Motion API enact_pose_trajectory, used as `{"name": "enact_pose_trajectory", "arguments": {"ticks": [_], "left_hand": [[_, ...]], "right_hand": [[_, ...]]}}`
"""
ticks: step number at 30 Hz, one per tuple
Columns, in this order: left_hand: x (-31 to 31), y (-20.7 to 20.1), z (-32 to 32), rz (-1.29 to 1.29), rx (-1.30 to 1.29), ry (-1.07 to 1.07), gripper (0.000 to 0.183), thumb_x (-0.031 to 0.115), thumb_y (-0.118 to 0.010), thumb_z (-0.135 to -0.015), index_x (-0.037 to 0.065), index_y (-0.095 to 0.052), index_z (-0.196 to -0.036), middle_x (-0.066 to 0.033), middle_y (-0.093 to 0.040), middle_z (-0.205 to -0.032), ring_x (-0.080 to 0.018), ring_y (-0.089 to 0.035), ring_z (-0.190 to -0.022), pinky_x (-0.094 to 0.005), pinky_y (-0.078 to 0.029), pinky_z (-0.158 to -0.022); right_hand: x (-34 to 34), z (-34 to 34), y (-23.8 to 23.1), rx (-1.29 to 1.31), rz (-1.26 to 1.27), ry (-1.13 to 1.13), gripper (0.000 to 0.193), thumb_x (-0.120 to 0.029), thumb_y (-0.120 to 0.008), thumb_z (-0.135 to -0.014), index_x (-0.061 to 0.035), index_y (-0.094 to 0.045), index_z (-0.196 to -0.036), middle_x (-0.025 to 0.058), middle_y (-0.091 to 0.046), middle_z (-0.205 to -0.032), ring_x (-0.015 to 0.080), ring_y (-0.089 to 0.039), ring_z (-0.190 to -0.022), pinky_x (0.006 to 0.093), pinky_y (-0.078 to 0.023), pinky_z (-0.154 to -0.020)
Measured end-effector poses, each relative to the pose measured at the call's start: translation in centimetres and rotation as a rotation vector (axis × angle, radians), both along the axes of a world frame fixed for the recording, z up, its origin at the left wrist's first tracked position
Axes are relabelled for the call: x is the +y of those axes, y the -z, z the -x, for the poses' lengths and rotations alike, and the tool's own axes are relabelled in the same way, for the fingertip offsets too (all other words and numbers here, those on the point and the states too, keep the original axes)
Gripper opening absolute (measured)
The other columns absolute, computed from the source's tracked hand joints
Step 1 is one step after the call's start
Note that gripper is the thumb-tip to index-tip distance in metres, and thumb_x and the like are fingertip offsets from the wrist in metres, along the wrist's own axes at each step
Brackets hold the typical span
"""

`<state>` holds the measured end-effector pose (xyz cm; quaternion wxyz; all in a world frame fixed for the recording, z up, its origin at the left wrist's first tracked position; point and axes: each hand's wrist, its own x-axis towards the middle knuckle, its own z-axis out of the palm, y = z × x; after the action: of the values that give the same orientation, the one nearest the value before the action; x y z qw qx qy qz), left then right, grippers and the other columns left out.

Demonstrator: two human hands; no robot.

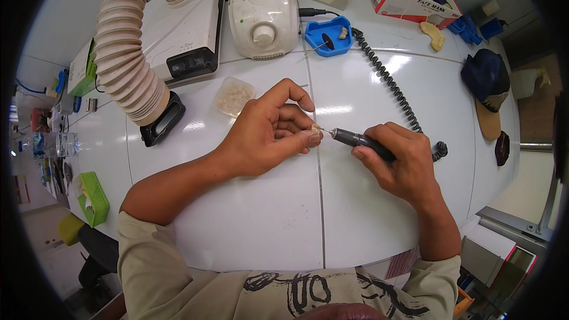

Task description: The person uses a rotary handpiece to grind and shape a small, tooth-colored prosthetic component. They then pick up a larger dental cast model and continue to use the rotary tool to refine the surface of the teeth on the model.

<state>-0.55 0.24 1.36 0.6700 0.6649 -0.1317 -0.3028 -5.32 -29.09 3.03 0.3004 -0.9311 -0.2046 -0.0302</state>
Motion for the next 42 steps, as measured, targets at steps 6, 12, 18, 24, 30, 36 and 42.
{"name": "enact_pose_trajectory", "arguments": {"ticks": [6,12,18,24,30,36,42], "left_hand": [[0.06,-0.08,-0.01,-0.020,-0.008,0.012,0.037,0.001,-0.073,-0.108,0.004,-0.046,-0.133,-0.0187,-0.081,-0.114,-0.0185,-0.081,-0.110,-0.0277,-0.066,-0.088],[0.03,-0.26,-0.03,-0.021,0.001,0.015,0.038,0.001,-0.073,-0.108,0.004,-0.045,-0.133,-0.0182,-0.082,-0.114,-0.0187,-0.081,-0.111,-0.0276,-0.065,-0.088],[0.01,-0.03,0.01,-0.020,-0.017,0.020,0.038,0.002,-0.074,-0.108,0.004,-0.045,-0.133,-0.0177,-0.082,-0.113,-0.0183,-0.081,-0.111,-0.0272,-0.065,-0.088],[0.03,-0.06,0.05,-0.030,-0.022,0.026,0.038,0.002,-0.074,-0.108,0.004,-0.045,-0.134,-0.0177,-0.082,-0.112,-0.0175,-0.081,-0.110,-0.0270,-0.065,-0.088],[-0.07,-0.15,0.04,-0.023,-0.012,0.012,0.039,0.002,-0.074,-0.108,0.004,-0.045,-0.134,-0.0176,-0.082,-0.112,-0.0174,-0.081,-0.109,-0.0270,-0.065,-0.087],[-0.02,-0.10,0.01,-0.034,-0.021,0.022,0.039,0.001,-0.073,-0.108,0.004,-0.045,-0.134,-0.0177,-0.081,-0.112,-0.0176,-0.081,-0.109,-0.0269,-0.065,-0.086],[-0.04,-0.02,0.06,-0.010,-0.009,0.011,0.039,0.002,-0.074,-0.108,0.004,-0.045,-0.134,-0.0176,-0.082,-0.112,-0.0176,-0.081,-0.109,-0.0269,-0.065,-0.087]], "right_hand": [[0.00,-0.02,-0.17,0.016,0.003,-0.002,0.032,-0.035,-0.093,-0.095,-0.0063,-0.079,-0.096,0.0067,-0.071,-0.075,0.0225,-0.067,-0.056,0.0369,-0.051,-0.053],[0.02,0.02,-0.20,0.021,0.015,0.004,0.032,-0.035,-0.093,-0.094,-0.0065,-0.079,-0.096,0.0070,-0.071,-0.075,0.0232,-0.067,-0.056,0.0373,-0.051,-0.054],[-0.10,-0.01,-0.14,0.029,0.007,-0.006,0.032,-0.035,-0.093,-0.094,-0.0066,-0.079,-0.096,0.0071,-0.070,-0.074,0.0231,-0.067,-0.056,0.0373,-0.051,-0.053],[-0.13,0.01,-0.18,0.022,0.006,-0.010,0.032,-0.035,-0.093,-0.095,-0.0066,-0.079,-0.095,0.0068,-0.071,-0.075,0.0227,-0.067,-0.056,0.0370,-0.050,-0.053],[0.04,0.09,-0.03,0.005,0.010,0.009,0.032,-0.036,-0.093,-0.095,-0.0059,-0.080,-0.096,0.0069,-0.071,-0.075,0.0226,-0.066,-0.056,0.0371,-0.050,-0.053],[-0.09,0.07,-0.08,0.025,0.004,-0.005,0.033,-0.036,-0.092,-0.096,-0.0055,-0.080,-0.097,0.0072,-0.071,-0.076,0.0225,-0.067,-0.056,0.0369,-0.050,-0.053],[0.07,0.14,-0.09,0.014,0.008,0.010,0.032,-0.036,-0.092,-0.096,-0.0054,-0.080,-0.098,0.0073,-0.072,-0.076,0.0229,-0.067,-0.056,0.0368,-0.051,-0.054]]}}
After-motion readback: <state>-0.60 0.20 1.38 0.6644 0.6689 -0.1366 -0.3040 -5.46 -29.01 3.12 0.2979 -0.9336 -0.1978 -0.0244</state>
